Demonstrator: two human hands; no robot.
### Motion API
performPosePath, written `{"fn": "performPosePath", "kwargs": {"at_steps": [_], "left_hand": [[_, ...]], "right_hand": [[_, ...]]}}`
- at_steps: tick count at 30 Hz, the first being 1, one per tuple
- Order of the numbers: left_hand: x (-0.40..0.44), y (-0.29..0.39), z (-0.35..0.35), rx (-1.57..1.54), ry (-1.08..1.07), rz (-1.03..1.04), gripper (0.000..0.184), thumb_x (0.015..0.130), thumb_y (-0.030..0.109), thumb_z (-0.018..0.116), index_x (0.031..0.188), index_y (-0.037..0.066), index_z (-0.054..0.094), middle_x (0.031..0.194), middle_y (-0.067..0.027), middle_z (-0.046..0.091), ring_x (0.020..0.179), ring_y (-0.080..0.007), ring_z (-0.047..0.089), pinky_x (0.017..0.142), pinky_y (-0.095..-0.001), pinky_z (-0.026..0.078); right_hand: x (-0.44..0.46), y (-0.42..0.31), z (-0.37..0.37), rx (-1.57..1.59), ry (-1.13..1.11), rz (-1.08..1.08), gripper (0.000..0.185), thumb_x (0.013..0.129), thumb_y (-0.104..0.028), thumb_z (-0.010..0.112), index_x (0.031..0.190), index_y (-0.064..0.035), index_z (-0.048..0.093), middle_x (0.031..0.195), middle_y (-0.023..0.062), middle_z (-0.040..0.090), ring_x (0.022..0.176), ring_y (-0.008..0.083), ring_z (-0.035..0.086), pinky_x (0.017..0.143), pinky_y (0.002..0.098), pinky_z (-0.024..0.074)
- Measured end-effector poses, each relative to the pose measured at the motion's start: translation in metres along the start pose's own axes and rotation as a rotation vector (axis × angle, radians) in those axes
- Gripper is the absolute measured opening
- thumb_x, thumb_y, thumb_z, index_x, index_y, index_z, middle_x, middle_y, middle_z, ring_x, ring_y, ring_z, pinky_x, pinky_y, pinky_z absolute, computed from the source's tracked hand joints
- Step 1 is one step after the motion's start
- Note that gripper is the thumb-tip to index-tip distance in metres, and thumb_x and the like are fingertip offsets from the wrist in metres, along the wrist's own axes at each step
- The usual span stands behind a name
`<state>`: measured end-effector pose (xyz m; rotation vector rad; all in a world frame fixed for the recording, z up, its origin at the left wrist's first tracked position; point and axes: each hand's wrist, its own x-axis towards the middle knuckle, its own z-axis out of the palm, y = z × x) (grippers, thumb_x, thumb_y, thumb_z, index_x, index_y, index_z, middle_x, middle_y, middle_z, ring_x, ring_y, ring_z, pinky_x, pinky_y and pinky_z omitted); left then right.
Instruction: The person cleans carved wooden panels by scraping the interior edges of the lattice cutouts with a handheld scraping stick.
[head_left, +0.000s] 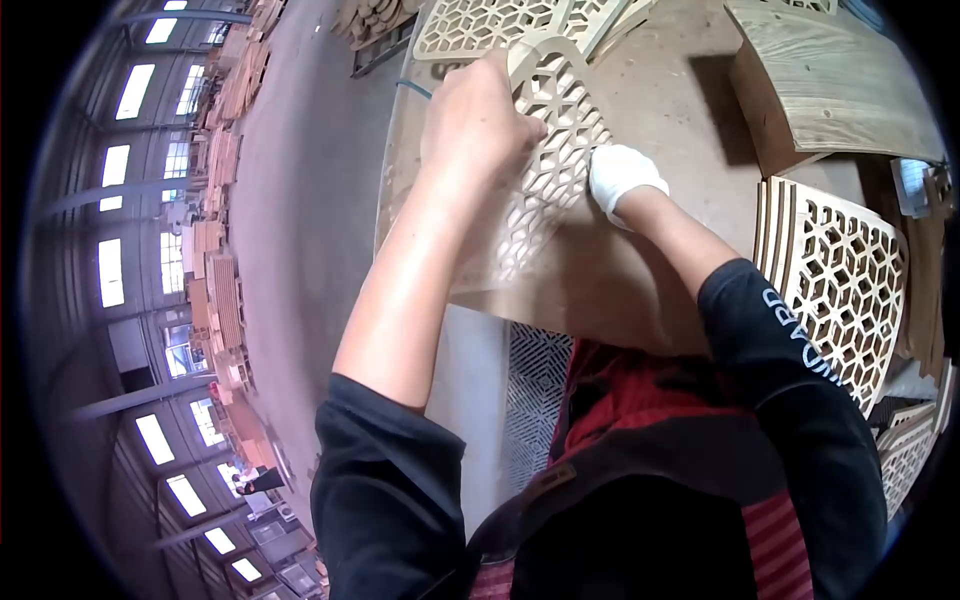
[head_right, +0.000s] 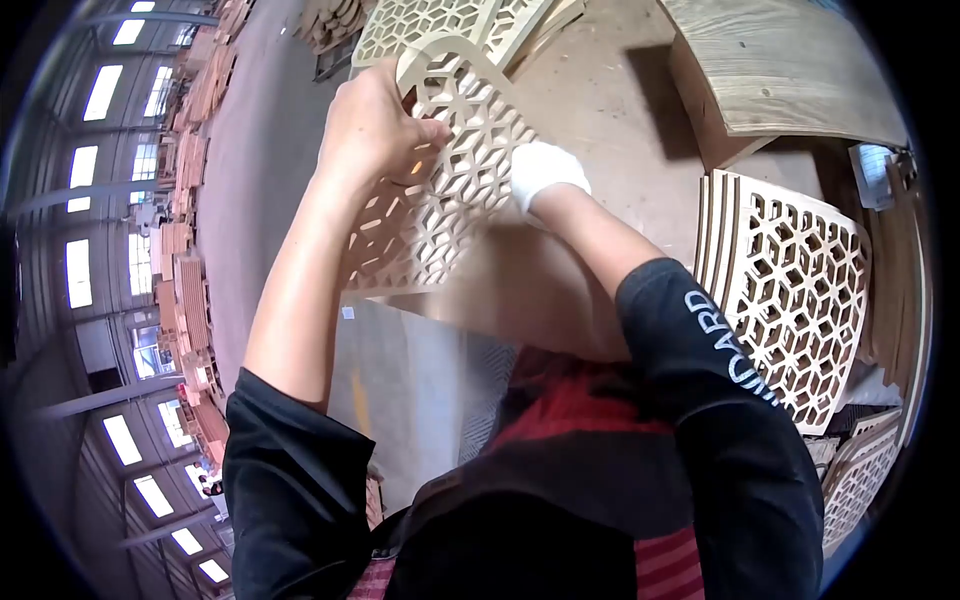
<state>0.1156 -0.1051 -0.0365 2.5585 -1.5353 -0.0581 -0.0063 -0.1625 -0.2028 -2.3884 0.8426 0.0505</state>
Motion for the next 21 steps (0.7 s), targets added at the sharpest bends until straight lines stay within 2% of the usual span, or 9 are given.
{"fn": "performPosePath", "kwargs": {"at_steps": [2, 4, 7, 8, 10, 12, 13, 16, 21], "left_hand": [[0.001, 0.001, -0.002, -0.013, -0.045, -0.05, 0.039, 0.063, 0.007, 0.085, 0.095, 0.0, 0.064, 0.076, -0.0139, 0.069, 0.072, -0.0244, 0.069, 0.07, -0.0365, 0.052], [0.002, -0.004, -0.002, -0.024, -0.024, -0.017, 0.043, 0.061, 0.011, 0.086, 0.096, 0.001, 0.065, 0.078, -0.0126, 0.07, 0.073, -0.0232, 0.068, 0.07, -0.0363, 0.052], [0.006, -0.007, 0.0, -0.011, -0.005, 0.033, 0.048, 0.058, 0.017, 0.088, 0.098, 0.002, 0.065, 0.08, -0.0116, 0.07, 0.072, -0.0216, 0.067, 0.071, -0.0349, 0.051], [0.009, -0.009, -0.003, -0.044, -0.063, 0.017, 0.049, 0.061, 0.02, 0.083, 0.104, 0.003, 0.065, 0.093, -0.0195, 0.07, 0.089, -0.034, 0.068, 0.08, -0.0411, 0.053], [0.01, -0.003, -0.008, -0.026, -0.089, 0.011, 0.049, 0.059, 0.019, 0.085, 0.101, 0.003, 0.066, 0.089, -0.0179, 0.07, 0.086, -0.0329, 0.068, 0.078, -0.0399, 0.053], [0.013, -0.007, -0.005, -0.078, -0.088, 0.013, 0.047, 0.058, 0.017, 0.086, 0.098, 0.003, 0.067, 0.086, -0.0156, 0.071, 0.082, -0.0297, 0.069, 0.076, -0.0376, 0.053], [0.015, -0.009, -0.004, -0.109, -0.113, -0.031, 0.046, 0.058, 0.015, 0.086, 0.098, 0.003, 0.067, 0.085, -0.0145, 0.071, 0.08, -0.0276, 0.069, 0.075, -0.0365, 0.052], [0.011, -0.001, -0.007, -0.194, -0.127, -0.053, 0.041, 0.062, 0.004, 0.083, 0.1, 0.002, 0.067, 0.085, -0.0117, 0.072, 0.076, -0.022, 0.069, 0.073, -0.0341, 0.051], [0.013, -0.004, -0.004, -0.194, -0.136, -0.067, 0.043, 0.063, 0.005, 0.085, 0.102, 0.002, 0.066, 0.086, -0.0122, 0.072, 0.077, -0.0218, 0.068, 0.073, -0.0344, 0.051]], "right_hand": [[-0.007, 0.007, 0.012, -0.016, 0.082, -0.048, 0.024, 0.09, -0.012, 0.045, 0.101, 0.0007, 0.064, 0.102, 0.0255, 0.066, 0.096, 0.0385, 0.065, 0.083, 0.0445, 0.0512], [-0.024, 0.013, 0.011, 0.137, 0.041, 0.154, 0.026, 0.092, -0.019, 0.047, 0.1, -0.0013, 0.065, 0.099, 0.0263, 0.066, 0.093, 0.0409, 0.064, 0.084, 0.0457, 0.0507], [-0.059, 0.039, 0.016, 0.128, -0.148, 0.234, 0.031, 0.092, -0.025, 0.05, 0.095, -0.0011, 0.07, 0.095, 0.0261, 0.066, 0.089, 0.0415, 0.065, 0.083, 0.0469, 0.0503], [-0.067, 0.045, 0.014, 0.152, -0.135, 0.199, 0.029, 0.092, -0.023, 0.05, 0.096, -0.0016, 0.069, 0.095, 0.0257, 0.066, 0.089, 0.0415, 0.065, 0.082, 0.0469, 0.0504], [-0.077, 0.054, 0.011, 0.178, -0.131, 0.19, 0.027, 0.092, -0.02, 0.05, 0.097, -0.0023, 0.069, 0.096, 0.0252, 0.067, 0.089, 0.0412, 0.065, 0.082, 0.0468, 0.0506], [-0.069, 0.063, 0.02, 0.05, -0.174, 0.034, 0.026, 0.092, -0.02, 0.049, 0.096, -0.0008, 0.067, 0.095, 0.0253, 0.067, 0.089, 0.0409, 0.065, 0.08, 0.047, 0.0508], [-0.073, 0.055, 0.01, 0.263, -0.107, 0.212, 0.026, 0.092, -0.019, 0.049, 0.094, 0.0004, 0.066, 0.094, 0.0255, 0.066, 0.087, 0.0406, 0.065, 0.078, 0.0465, 0.0515], [-0.071, 0.048, 0.006, 0.274, -0.072, 0.175, 0.026, 0.092, -0.018, 0.048, 0.093, 0.0008, 0.066, 0.092, 0.0253, 0.066, 0.085, 0.0407, 0.066, 0.076, 0.0457, 0.0521], [-0.066, 0.042, 0.013, 0.174, -0.09, 0.107, 0.024, 0.09, -0.014, 0.047, 0.093, 0.0001, 0.066, 0.088, 0.0225, 0.067, 0.084, 0.0384, 0.067, 0.074, 0.0447, 0.0533]]}}
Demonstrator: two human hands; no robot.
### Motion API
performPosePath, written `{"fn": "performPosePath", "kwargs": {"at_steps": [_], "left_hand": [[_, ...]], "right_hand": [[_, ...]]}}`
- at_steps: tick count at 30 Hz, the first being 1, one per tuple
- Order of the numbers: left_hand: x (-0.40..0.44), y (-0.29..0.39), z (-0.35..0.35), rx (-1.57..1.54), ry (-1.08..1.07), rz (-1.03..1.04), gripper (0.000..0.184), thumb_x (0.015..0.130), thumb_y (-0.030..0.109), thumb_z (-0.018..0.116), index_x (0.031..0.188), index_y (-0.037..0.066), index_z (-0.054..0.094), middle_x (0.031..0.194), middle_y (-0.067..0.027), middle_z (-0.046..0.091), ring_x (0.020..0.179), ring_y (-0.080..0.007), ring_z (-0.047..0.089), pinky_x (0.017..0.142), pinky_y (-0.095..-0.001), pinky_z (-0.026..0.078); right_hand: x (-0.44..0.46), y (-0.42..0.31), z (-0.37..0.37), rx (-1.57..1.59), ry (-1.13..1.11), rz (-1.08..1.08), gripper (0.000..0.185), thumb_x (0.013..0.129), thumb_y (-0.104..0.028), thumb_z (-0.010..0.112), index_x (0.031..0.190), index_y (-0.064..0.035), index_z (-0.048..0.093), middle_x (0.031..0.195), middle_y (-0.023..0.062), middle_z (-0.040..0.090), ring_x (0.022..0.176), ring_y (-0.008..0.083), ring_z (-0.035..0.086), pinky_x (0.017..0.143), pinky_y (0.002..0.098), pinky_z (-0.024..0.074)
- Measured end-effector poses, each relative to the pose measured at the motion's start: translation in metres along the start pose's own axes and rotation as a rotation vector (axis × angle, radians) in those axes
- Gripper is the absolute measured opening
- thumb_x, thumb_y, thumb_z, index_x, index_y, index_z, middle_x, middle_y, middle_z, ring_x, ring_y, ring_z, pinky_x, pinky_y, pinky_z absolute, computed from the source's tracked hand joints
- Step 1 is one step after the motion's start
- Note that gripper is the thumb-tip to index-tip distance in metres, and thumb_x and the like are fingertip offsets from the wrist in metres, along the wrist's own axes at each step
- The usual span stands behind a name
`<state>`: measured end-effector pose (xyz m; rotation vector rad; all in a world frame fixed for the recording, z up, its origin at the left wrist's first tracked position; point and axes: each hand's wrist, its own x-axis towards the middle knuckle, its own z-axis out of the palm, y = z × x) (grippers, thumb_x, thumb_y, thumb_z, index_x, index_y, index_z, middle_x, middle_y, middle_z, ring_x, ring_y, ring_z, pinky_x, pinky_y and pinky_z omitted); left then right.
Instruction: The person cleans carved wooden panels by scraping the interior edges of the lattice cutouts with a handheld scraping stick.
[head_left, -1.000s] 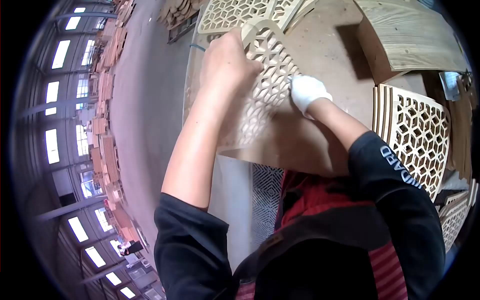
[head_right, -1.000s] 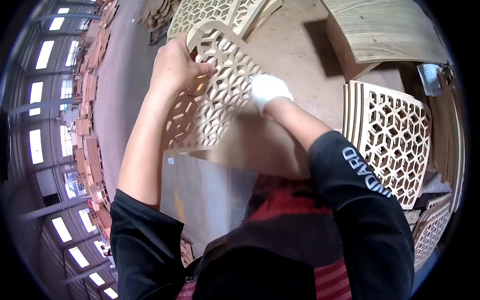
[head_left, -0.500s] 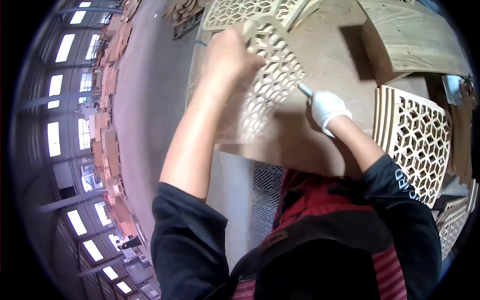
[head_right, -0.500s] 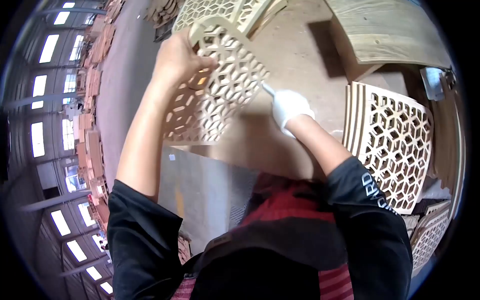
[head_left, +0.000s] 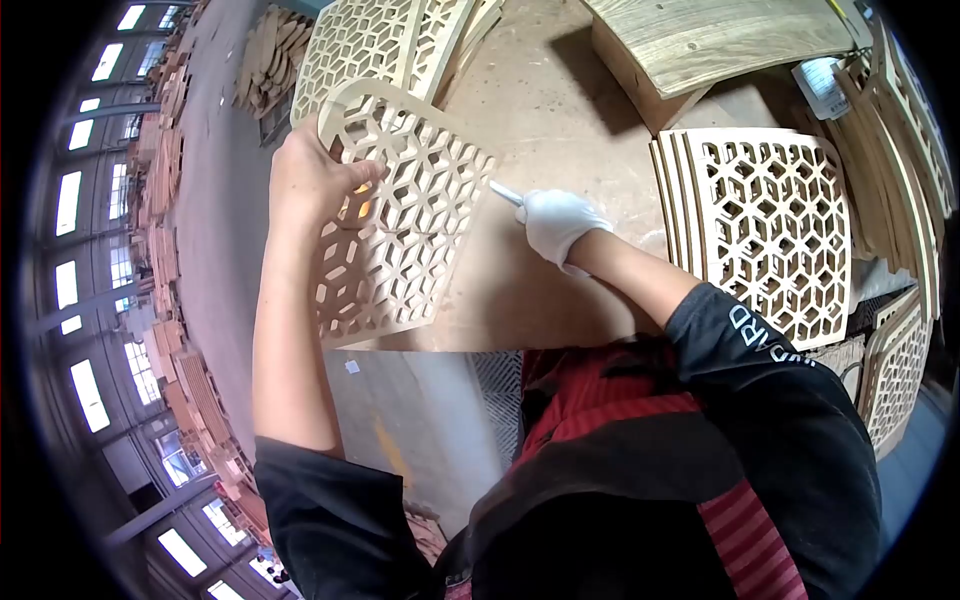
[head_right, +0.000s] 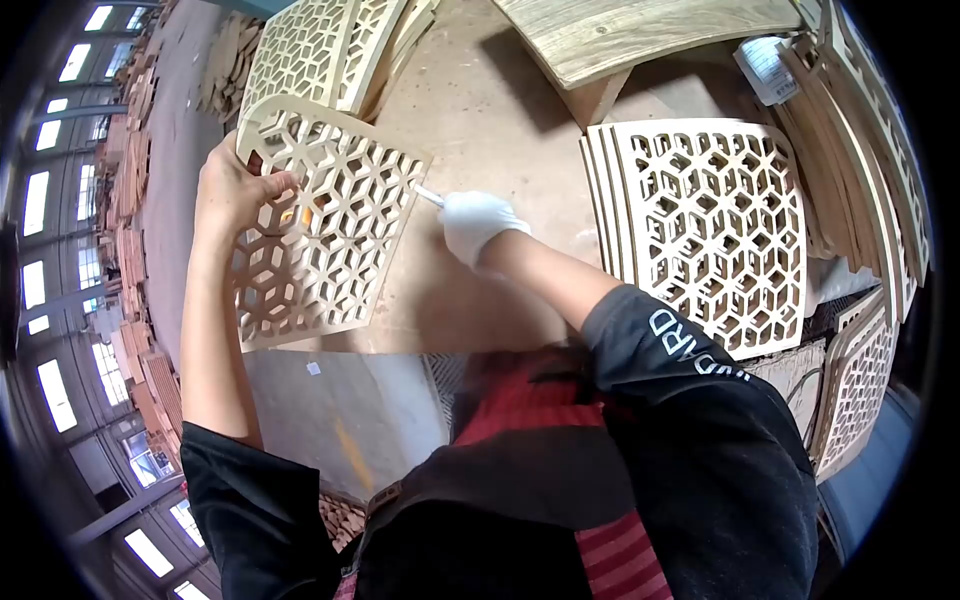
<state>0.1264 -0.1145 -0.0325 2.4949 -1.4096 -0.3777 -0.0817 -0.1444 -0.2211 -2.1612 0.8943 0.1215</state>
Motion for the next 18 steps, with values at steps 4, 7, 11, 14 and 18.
{"fn": "performPosePath", "kwargs": {"at_steps": [4, 7, 11, 14, 18], "left_hand": [[-0.001, 0.002, -0.002, 0.006, 0.008, 0.004, 0.043, 0.063, 0.007, 0.086, 0.101, 0.002, 0.065, 0.086, -0.0128, 0.072, 0.078, -0.0223, 0.068, 0.073, -0.0347, 0.051], [0.001, -0.002, -0.002, 0.03, 0.017, 0.007, 0.044, 0.063, 0.007, 0.086, 0.1, 0.002, 0.065, 0.086, -0.0127, 0.072, 0.077, -0.0225, 0.069, 0.073, -0.0348, 0.051], [0.001, -0.003, -0.002, -0.006, 0.016, 0.016, 0.044, 0.062, 0.006, 0.086, 0.101, 0.002, 0.065, 0.086, -0.0132, 0.072, 0.077, -0.0238, 0.069, 0.073, -0.0352, 0.051], [-0.003, 0.003, -0.002, -0.016, 0.02, 0.014, 0.043, 0.062, 0.005, 0.085, 0.101, 0.002, 0.066, 0.086, -0.0139, 0.072, 0.077, -0.0247, 0.069, 0.073, -0.0356, 0.052], [-0.01, 0.018, -0.003, 0.065, 0.044, -0.015, 0.042, 0.063, 0.005, 0.085, 0.1, 0.001, 0.066, 0.081, -0.0102, 0.071, 0.074, -0.0176, 0.065, 0.07, -0.0322, 0.05]], "right_hand": [[0.009, -0.01, -0.005, 0.055, 0.043, 0.061, 0.022, 0.085, -0.006, 0.049, 0.095, 0.0002, 0.067, 0.089, 0.0204, 0.068, 0.083, 0.0356, 0.068, 0.073, 0.0419, 0.0546], [0.019, -0.011, -0.009, 0.07, 0.055, 0.074, 0.022, 0.086, -0.007, 0.048, 0.095, -0.0004, 0.067, 0.091, 0.0208, 0.068, 0.085, 0.0364, 0.067, 0.074, 0.0421, 0.0542], [0.035, -0.017, -0.017, 0.112, 0.043, 0.062, 0.024, 0.087, -0.007, 0.046, 0.096, -0.0001, 0.068, 0.095, 0.0225, 0.068, 0.087, 0.0373, 0.066, 0.077, 0.043, 0.0533], [0.069, -0.01, 0.0, 0.199, 0.11, -0.096, 0.028, 0.09, -0.016, 0.047, 0.093, 0.001, 0.069, 0.092, 0.0236, 0.067, 0.086, 0.0368, 0.066, 0.075, 0.0422, 0.0529], [0.109, 0.002, -0.019, 0.775, -0.446, 0.176, 0.032, 0.094, -0.031, 0.048, 0.074, -0.0073, 0.06, 0.055, 0.006, 0.05, 0.045, 0.0177, 0.046, 0.041, 0.0332, 0.0363]]}}
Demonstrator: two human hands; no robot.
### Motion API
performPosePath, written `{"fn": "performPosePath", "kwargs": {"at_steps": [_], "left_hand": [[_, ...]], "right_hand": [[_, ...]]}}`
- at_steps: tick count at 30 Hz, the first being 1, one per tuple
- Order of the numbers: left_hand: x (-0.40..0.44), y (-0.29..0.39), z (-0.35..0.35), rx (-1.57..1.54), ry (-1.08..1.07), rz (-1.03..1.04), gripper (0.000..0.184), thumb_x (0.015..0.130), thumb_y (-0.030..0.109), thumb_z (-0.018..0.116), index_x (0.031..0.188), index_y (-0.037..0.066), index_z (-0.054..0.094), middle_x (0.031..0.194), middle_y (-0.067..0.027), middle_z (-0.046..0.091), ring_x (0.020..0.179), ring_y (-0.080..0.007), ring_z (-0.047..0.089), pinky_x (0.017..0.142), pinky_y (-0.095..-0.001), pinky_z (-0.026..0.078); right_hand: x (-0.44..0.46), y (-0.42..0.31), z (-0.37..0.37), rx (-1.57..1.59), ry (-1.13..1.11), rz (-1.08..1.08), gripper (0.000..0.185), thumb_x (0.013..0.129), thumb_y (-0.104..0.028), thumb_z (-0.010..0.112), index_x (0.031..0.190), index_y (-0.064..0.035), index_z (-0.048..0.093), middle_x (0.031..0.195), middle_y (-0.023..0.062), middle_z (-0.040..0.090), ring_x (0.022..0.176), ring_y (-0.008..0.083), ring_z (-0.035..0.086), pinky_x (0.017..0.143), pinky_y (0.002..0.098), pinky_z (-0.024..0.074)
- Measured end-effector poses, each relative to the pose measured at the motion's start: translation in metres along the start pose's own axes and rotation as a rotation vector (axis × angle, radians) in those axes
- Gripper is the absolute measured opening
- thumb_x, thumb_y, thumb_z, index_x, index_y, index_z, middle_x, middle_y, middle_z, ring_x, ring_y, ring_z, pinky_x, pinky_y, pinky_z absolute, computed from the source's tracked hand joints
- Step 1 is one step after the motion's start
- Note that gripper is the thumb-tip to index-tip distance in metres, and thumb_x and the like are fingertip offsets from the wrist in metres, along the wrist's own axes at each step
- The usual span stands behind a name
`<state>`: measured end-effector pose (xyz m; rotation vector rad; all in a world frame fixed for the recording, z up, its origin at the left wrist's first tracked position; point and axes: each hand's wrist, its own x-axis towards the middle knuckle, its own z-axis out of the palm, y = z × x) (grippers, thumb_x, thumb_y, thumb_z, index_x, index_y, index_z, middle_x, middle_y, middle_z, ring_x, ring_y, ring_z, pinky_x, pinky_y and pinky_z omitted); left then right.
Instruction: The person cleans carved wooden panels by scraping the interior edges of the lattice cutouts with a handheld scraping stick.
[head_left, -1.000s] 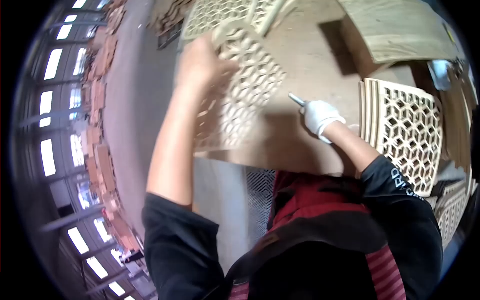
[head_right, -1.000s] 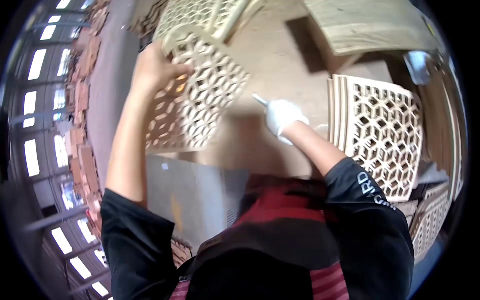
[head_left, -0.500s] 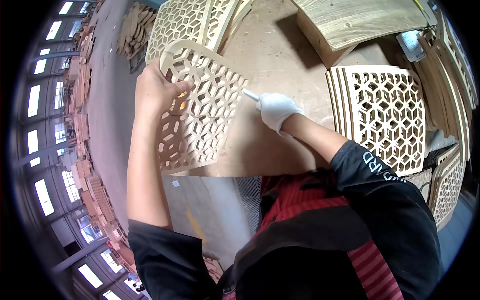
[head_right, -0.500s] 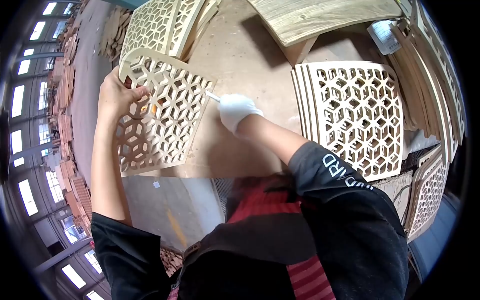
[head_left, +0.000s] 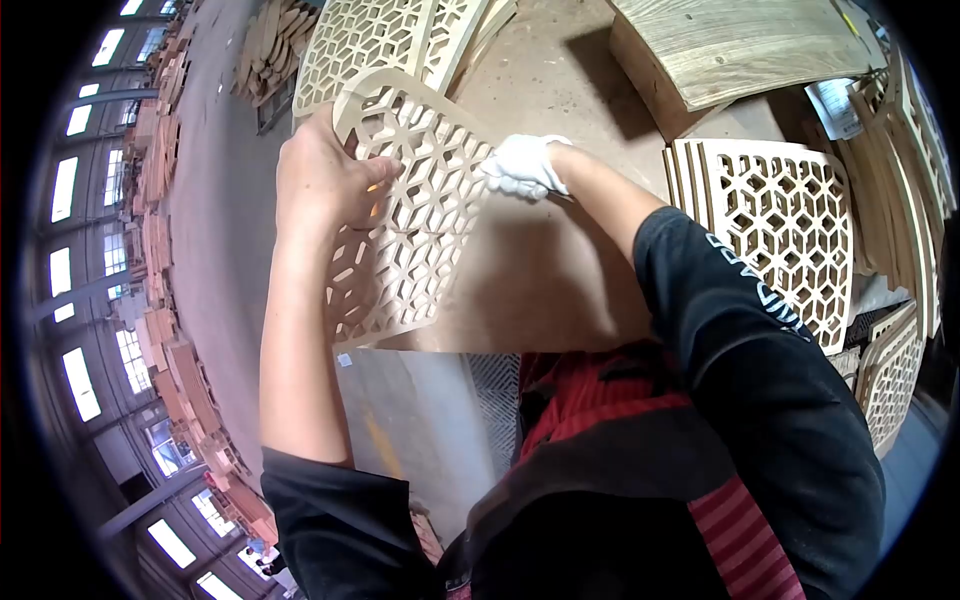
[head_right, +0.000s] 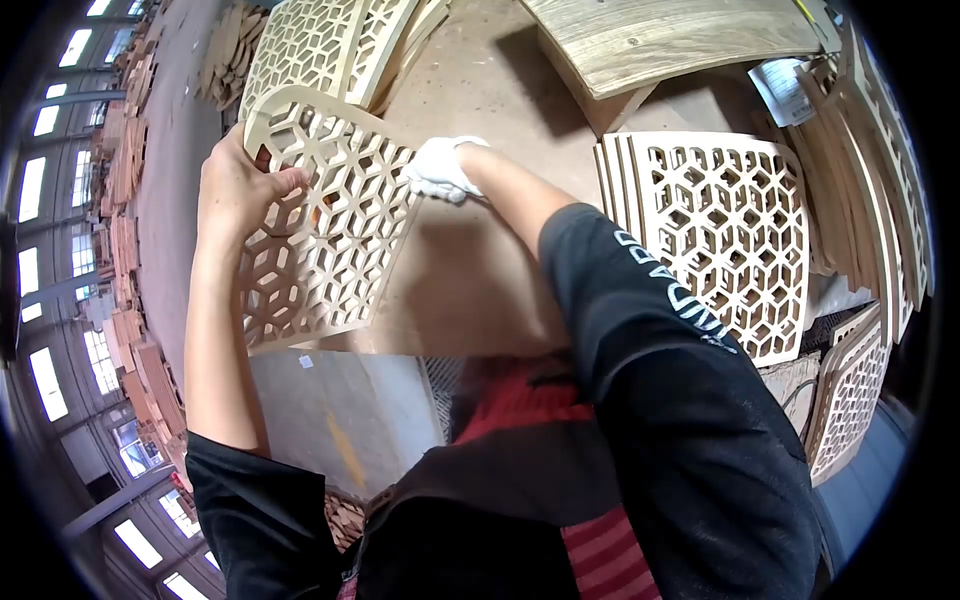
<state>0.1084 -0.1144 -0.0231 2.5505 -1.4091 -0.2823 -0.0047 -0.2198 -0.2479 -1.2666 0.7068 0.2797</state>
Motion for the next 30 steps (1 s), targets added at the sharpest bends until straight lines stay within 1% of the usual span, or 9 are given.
{"fn": "performPosePath", "kwargs": {"at_steps": [2, 5, 7, 10, 13, 14, 22, 25, 30], "left_hand": [[-0.001, 0.002, 0.001, 0.0, 0.011, -0.006, 0.042, 0.063, 0.004, 0.086, 0.1, 0.0, 0.065, 0.08, -0.0084, 0.07, 0.071, -0.0141, 0.063, 0.069, -0.0304, 0.05], [-0.002, -0.001, 0.004, -0.022, 0.013, -0.007, 0.042, 0.063, 0.004, 0.086, 0.099, 0.0, 0.066, 0.081, -0.0093, 0.071, 0.072, -0.0148, 0.064, 0.07, -0.0307, 0.05], [-0.003, 0.002, 0.003, -0.027, 0.007, -0.015, 0.042, 0.063, 0.004, 0.086, 0.1, 0.0, 0.066, 0.082, -0.01, 0.072, 0.072, -0.0148, 0.065, 0.07, -0.0308, 0.05], [-0.003, 0.002, 0.003, -0.066, -0.003, -0.031, 0.039, 0.066, 0.004, 0.082, 0.101, 0.002, 0.066, 0.084, -0.015, 0.072, 0.076, -0.0262, 0.07, 0.073, -0.0374, 0.052], [-0.004, 0.0, 0.004, -0.028, 0.008, 0.005, 0.037, 0.067, 0.003, 0.081, 0.101, 0.001, 0.066, 0.084, -0.015, 0.072, 0.076, -0.0261, 0.07, 0.073, -0.0376, 0.053], [-0.005, 0.004, 0.002, -0.055, -0.024, -0.023, 0.037, 0.067, 0.004, 0.082, 0.1, 0.001, 0.066, 0.084, -0.0154, 0.071, 0.077, -0.0274, 0.07, 0.072, -0.0379, 0.053], [-0.005, -0.003, 0.009, 0.062, 0.047, 0.04, 0.039, 0.064, 0.009, 0.084, 0.098, 0.001, 0.066, 0.083, -0.0168, 0.071, 0.078, -0.0301, 0.07, 0.073, -0.0395, 0.053], [-0.009, 0.001, 0.006, 0.1, 0.066, 0.041, 0.039, 0.064, 0.011, 0.084, 0.097, 0.0, 0.066, 0.084, -0.0168, 0.071, 0.079, -0.03, 0.07, 0.074, -0.0397, 0.053], [0.004, -0.016, 0.009, 0.037, 0.014, 0.031, 0.041, 0.063, 0.011, 0.084, 0.099, 0.002, 0.066, 0.085, -0.016, 0.071, 0.08, -0.029, 0.069, 0.075, -0.04, 0.052]], "right_hand": [[-0.011, 0.008, 0.002, 0.217, -0.05, -0.016, 0.032, 0.094, -0.032, 0.047, 0.073, -0.0104, 0.056, 0.05, -0.0018, 0.042, 0.039, 0.0094, 0.036, 0.035, 0.0267, 0.0272], [-0.041, 0.018, 0.015, 0.106, 0.1, 0.0, 0.028, 0.095, -0.032, 0.046, 0.081, -0.0126, 0.06, 0.054, -0.002, 0.046, 0.04, 0.0107, 0.037, 0.036, 0.0255, 0.0299], [-0.062, 0.032, 0.014, -0.195, 0.053, -0.068, 0.025, 0.095, -0.03, 0.046, 0.085, -0.0127, 0.061, 0.056, -0.0018, 0.05, 0.04, 0.0119, 0.041, 0.037, 0.0267, 0.0343], [-0.076, 0.046, 0.024, -0.912, 0.162, -0.336, 0.021, 0.09, -0.017, 0.049, 0.1, -0.0054, 0.063, 0.067, 0.0065, 0.059, 0.049, 0.0177, 0.051, 0.045, 0.0328, 0.0431], [-0.067, 0.042, 0.026, -1.154, 0.347, -0.596, 0.027, 0.085, -0.007, 0.049, 0.106, 0.0014, 0.065, 0.085, 0.0156, 0.068, 0.07, 0.0289, 0.065, 0.064, 0.0378, 0.052], [-0.075, 0.02, 0.029, -0.964, 0.3, -0.379, 0.026, 0.085, -0.006, 0.048, 0.103, 0.0012, 0.066, 0.088, 0.0169, 0.068, 0.075, 0.031, 0.066, 0.067, 0.0389, 0.0526], [-0.033, 0.003, 0.057, -0.824, 0.582, -0.385, 0.021, 0.079, -0.005, 0.055, 0.094, -0.0032, 0.069, 0.096, 0.0205, 0.069, 0.089, 0.0364, 0.067, 0.075, 0.0431, 0.0539], [-0.052, 0.025, 0.062, -0.733, 0.579, -0.227, 0.019, 0.079, -0.005, 0.056, 0.092, -0.0042, 0.07, 0.095, 0.0195, 0.069, 0.087, 0.0357, 0.067, 0.075, 0.0425, 0.0539], [-0.075, 0.102, 0.061, -1.082, 0.189, -0.266, 0.022, 0.085, -0.01, 0.049, 0.091, -0.0059, 0.07, 0.09, 0.0198, 0.068, 0.082, 0.0346, 0.066, 0.074, 0.0405, 0.0535]]}}
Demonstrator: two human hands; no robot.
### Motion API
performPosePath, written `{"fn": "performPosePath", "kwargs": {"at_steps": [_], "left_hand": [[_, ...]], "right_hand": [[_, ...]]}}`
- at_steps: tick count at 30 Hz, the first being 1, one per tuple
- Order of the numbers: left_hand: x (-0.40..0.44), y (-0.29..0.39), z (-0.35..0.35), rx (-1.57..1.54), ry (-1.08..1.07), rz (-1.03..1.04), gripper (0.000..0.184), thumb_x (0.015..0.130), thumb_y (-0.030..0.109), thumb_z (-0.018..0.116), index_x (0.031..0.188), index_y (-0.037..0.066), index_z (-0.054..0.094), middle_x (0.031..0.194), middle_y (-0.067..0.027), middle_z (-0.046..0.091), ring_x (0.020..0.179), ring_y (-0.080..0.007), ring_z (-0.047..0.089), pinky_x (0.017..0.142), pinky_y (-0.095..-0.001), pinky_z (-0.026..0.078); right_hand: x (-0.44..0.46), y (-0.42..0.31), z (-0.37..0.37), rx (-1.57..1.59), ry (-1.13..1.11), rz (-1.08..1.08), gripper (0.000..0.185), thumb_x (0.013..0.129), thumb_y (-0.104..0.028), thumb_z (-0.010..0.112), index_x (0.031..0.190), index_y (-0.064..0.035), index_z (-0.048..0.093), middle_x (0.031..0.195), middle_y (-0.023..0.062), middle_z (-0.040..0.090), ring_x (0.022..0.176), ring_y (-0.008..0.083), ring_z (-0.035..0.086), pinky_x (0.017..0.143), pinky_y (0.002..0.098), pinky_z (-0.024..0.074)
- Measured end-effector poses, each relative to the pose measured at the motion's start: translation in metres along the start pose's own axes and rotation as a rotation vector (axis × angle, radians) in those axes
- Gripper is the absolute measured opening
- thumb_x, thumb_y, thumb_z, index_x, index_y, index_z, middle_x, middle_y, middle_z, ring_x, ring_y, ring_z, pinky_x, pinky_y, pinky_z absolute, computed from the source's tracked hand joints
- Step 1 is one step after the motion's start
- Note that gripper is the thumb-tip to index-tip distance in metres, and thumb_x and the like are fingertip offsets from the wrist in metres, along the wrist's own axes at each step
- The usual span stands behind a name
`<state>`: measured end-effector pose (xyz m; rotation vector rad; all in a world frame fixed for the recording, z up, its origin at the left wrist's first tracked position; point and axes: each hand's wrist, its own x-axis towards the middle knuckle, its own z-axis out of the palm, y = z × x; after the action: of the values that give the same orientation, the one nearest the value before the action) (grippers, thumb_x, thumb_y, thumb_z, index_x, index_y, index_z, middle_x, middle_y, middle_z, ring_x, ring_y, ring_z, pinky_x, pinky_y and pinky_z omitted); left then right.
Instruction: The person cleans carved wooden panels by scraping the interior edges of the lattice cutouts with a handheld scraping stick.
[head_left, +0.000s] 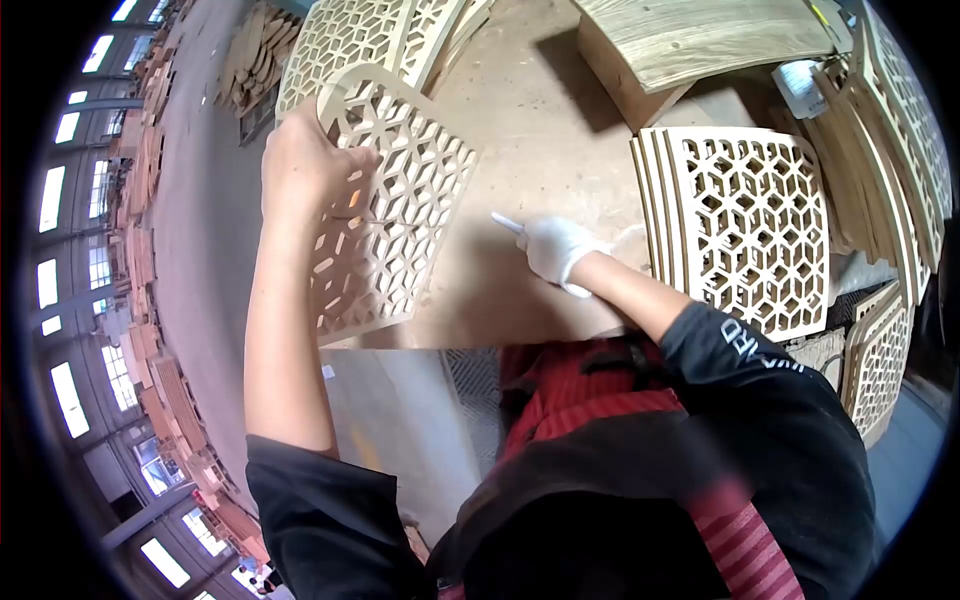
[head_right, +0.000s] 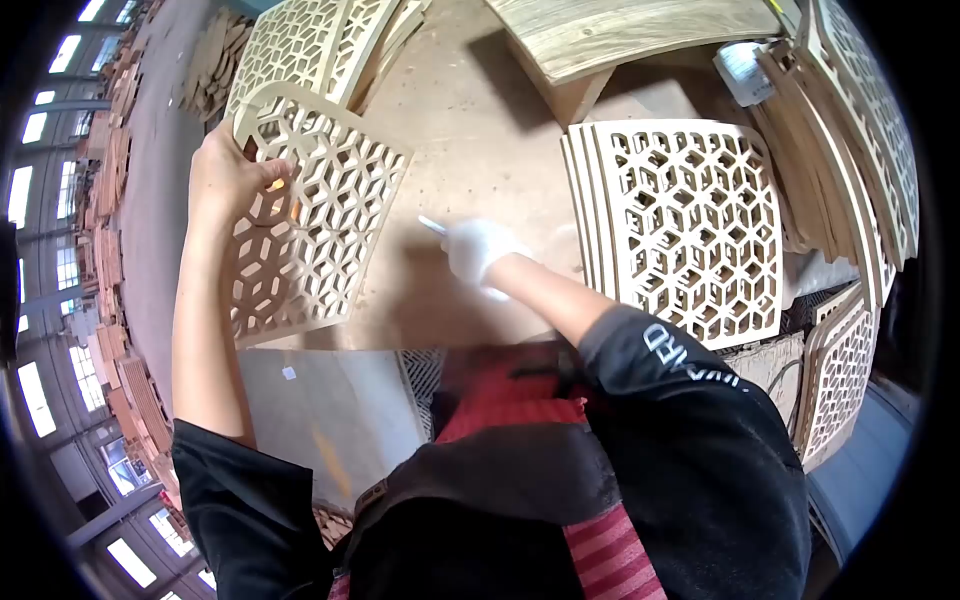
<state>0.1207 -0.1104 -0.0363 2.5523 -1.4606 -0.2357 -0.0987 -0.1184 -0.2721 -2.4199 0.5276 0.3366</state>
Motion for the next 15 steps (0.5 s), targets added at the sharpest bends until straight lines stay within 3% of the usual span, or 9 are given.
{"fn": "performPosePath", "kwargs": {"at_steps": [1, 3, 6, 10, 13, 15], "left_hand": [[-0.001, 0.002, 0.0, 0.011, 0.003, -0.001, 0.041, 0.063, 0.01, 0.084, 0.099, 0.003, 0.066, 0.085, -0.0159, 0.071, 0.08, -0.0291, 0.069, 0.075, -0.04, 0.052], [-0.005, 0.007, -0.003, 0.037, 0.01, -0.002, 0.042, 0.063, 0.01, 0.084, 0.1, 0.003, 0.066, 0.085, -0.0159, 0.071, 0.081, -0.0291, 0.069, 0.075, -0.04, 0.052], [-0.011, 0.011, -0.006, 0.005, 0.015, 0.023, 0.046, 0.062, 0.01, 0.085, 0.103, 0.003, 0.067, 0.09, -0.0161, 0.071, 0.085, -0.0291, 0.069, 0.077, -0.0396, 0.052], [-0.01, 0.005, -0.01, -0.006, -0.005, 0.038, 0.047, 0.059, 0.013, 0.086, 0.101, 0.003, 0.067, 0.091, -0.0162, 0.071, 0.084, -0.03, 0.069, 0.077, -0.0389, 0.052], [-0.022, -0.006, -0.024, -0.059, 0.036, 0.052, 0.04, 0.064, 0.01, 0.084, 0.098, 0.001, 0.065, 0.077, -0.0105, 0.068, 0.072, -0.0207, 0.066, 0.068, -0.0339, 0.052], [-0.029, -0.031, -0.035, -0.448, -0.024, -0.044, 0.035, 0.069, 0.01, 0.082, 0.097, 0.0, 0.063, 0.073, -0.0064, 0.065, 0.068, -0.014, 0.063, 0.062, -0.0283, 0.05]], "right_hand": [[-0.017, -0.009, -0.014, 0.285, 0.084, 0.163, 0.026, 0.093, -0.018, 0.046, 0.091, -0.0023, 0.067, 0.088, 0.0214, 0.067, 0.081, 0.0387, 0.065, 0.073, 0.0433, 0.0505], [-0.03, -0.016, -0.023, 0.389, 0.204, 0.185, 0.028, 0.094, -0.022, 0.045, 0.089, -0.0038, 0.067, 0.086, 0.0217, 0.067, 0.08, 0.0388, 0.064, 0.074, 0.0427, 0.0502], [-0.037, -0.022, -0.03, 0.389, 0.309, 0.096, 0.019, 0.085, -0.012, 0.049, 0.084, -0.0046, 0.066, 0.084, 0.0188, 0.066, 0.077, 0.0365, 0.064, 0.069, 0.044, 0.0519], [-0.068, -0.029, -0.044, 0.619, 0.343, 0.188, 0.022, 0.087, -0.016, 0.047, 0.084, -0.0037, 0.064, 0.083, 0.019, 0.064, 0.075, 0.0362, 0.061, 0.07, 0.0446, 0.0496], [-0.085, -0.016, -0.037, 0.741, 0.444, 0.274, 0.026, 0.089, -0.02, 0.045, 0.084, -0.0033, 0.064, 0.083, 0.0194, 0.064, 0.076, 0.0362, 0.06, 0.072, 0.0438, 0.0482], [-0.09, 0.001, -0.028, 0.804, 0.493, 0.361, 0.03, 0.092, -0.024, 0.044, 0.082, -0.0035, 0.064, 0.082, 0.0194, 0.064, 0.076, 0.0362, 0.06, 0.073, 0.0432, 0.0478]]}}
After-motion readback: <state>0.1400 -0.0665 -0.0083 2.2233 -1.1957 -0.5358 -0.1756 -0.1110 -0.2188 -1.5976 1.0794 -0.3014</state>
